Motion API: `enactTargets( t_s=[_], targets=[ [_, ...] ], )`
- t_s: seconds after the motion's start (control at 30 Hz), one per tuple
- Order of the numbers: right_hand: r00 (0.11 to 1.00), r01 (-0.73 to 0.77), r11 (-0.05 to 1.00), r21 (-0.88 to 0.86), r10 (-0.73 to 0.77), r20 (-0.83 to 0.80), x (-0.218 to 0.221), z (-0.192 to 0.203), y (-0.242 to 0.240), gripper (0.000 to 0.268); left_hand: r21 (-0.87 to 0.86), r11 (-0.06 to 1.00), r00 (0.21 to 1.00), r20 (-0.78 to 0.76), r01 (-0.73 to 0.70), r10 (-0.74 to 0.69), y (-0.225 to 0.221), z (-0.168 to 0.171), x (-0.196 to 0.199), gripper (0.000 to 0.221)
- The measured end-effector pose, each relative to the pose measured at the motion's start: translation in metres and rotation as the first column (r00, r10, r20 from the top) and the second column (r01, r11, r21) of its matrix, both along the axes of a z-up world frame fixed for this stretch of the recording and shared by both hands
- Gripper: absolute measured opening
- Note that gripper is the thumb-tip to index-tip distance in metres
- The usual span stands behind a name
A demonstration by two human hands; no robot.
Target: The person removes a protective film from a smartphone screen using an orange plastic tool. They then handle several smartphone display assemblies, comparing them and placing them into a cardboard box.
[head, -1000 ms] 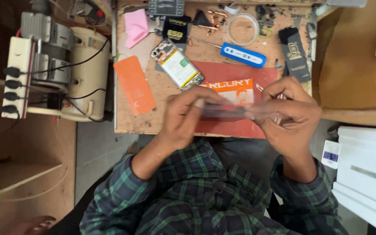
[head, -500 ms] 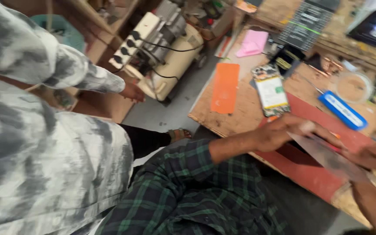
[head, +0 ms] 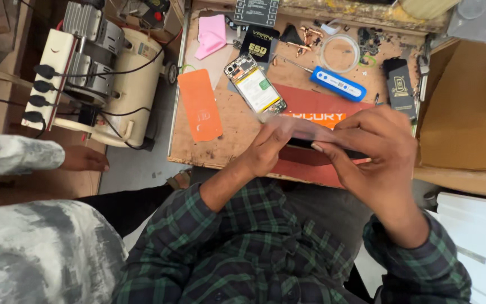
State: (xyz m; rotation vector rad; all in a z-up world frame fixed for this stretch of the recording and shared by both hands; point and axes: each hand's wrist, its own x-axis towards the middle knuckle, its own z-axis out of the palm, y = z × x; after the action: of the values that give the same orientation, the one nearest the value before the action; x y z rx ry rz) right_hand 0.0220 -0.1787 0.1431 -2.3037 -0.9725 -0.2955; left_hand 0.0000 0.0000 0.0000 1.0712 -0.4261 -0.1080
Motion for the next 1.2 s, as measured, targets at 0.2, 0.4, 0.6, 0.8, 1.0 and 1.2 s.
enactTargets(
  t_s=[0.2, 0.4, 0.6, 0.8, 1.0, 1.2],
  targets=[
    [0.997, -0.014, 1.000, -0.028, 0.012, -0.082, 0.004, -0.002, -0.005, 0.020, 0.064, 0.997, 0.994, 0.106, -0.043, 0.036, 0.002, -0.023, 0.002, 0.079],
    [0.998, -0.049, 0.998, 0.040, 0.050, -0.035, -0.001, -0.024, -0.005, 0.022, -0.068, 0.997, 0.995, -0.089, 0.034, -0.040, -0.009, -0.042, 0.003, 0.076],
    [0.999, -0.039, 0.994, 0.103, 0.038, 0.009, -0.001, -0.018, 0.013, 0.021, -0.107, 0.994, 0.997, -0.064, 0.025, -0.032, -0.010, -0.040, 0.004, 0.079],
    [0.991, -0.132, 0.990, -0.057, 0.133, 0.008, 0.006, 0.000, 0.005, 0.030, 0.356, 0.892, 0.954, 0.206, -0.279, 0.217, -0.002, -0.054, 0.005, 0.064],
    [0.997, -0.047, 0.992, -0.114, 0.040, -0.060, 0.009, -0.001, -0.003, 0.014, 0.366, 0.673, 0.737, 0.535, -0.643, 0.413, -0.014, -0.076, 0.010, 0.049],
    [0.990, -0.139, 0.990, 0.028, 0.139, -0.006, 0.012, -0.016, 0.000, 0.016, 0.157, 0.981, 0.993, 0.028, -0.115, 0.112, -0.009, -0.044, 0.014, 0.065]
  ],
)
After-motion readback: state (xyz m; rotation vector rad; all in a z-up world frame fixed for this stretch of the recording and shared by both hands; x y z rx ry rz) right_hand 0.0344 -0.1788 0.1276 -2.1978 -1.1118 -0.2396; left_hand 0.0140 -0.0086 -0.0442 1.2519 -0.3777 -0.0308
